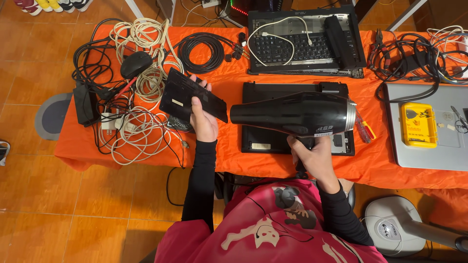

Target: The recorder is shown unscrewing the back panel of a laptop and removing the battery before using a hairdryer on it.

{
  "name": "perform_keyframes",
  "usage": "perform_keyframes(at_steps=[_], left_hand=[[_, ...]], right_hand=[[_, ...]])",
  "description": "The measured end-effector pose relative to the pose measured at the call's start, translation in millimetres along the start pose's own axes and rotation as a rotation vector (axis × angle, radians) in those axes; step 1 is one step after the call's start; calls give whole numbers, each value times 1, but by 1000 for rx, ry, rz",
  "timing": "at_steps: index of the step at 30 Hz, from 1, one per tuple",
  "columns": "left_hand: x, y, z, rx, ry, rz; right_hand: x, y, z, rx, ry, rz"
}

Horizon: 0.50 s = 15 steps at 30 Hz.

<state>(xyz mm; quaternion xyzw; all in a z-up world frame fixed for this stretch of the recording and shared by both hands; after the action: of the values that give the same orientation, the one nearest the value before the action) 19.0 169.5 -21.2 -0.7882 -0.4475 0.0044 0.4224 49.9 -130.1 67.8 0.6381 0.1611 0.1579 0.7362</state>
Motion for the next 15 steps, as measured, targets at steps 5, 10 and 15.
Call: perform_keyframes(at_steps=[5, 10, 15], left_hand=[[-1, -1, -1, -9, 2, 11], [-1, -3, -2, -16, 5, 15], [-1, -2, -2, 3, 9, -1]], right_hand=[[0, -2, 1, 12, -1, 8], [0, 0, 1, 48, 4, -1], [-1, 1, 1, 36, -4, 7]])
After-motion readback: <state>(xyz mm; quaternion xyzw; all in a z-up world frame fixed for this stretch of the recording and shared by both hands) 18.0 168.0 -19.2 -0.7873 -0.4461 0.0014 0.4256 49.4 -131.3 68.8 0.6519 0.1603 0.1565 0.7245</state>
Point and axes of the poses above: each hand's wrist, its own x-axis towards the middle knuckle, its own z-axis out of the back of the hand, y = z × x, the point moved 4 cm from there along x, towards the middle knuckle, and after that the axes turned 7 degrees about -z, right-handed, at the moved point
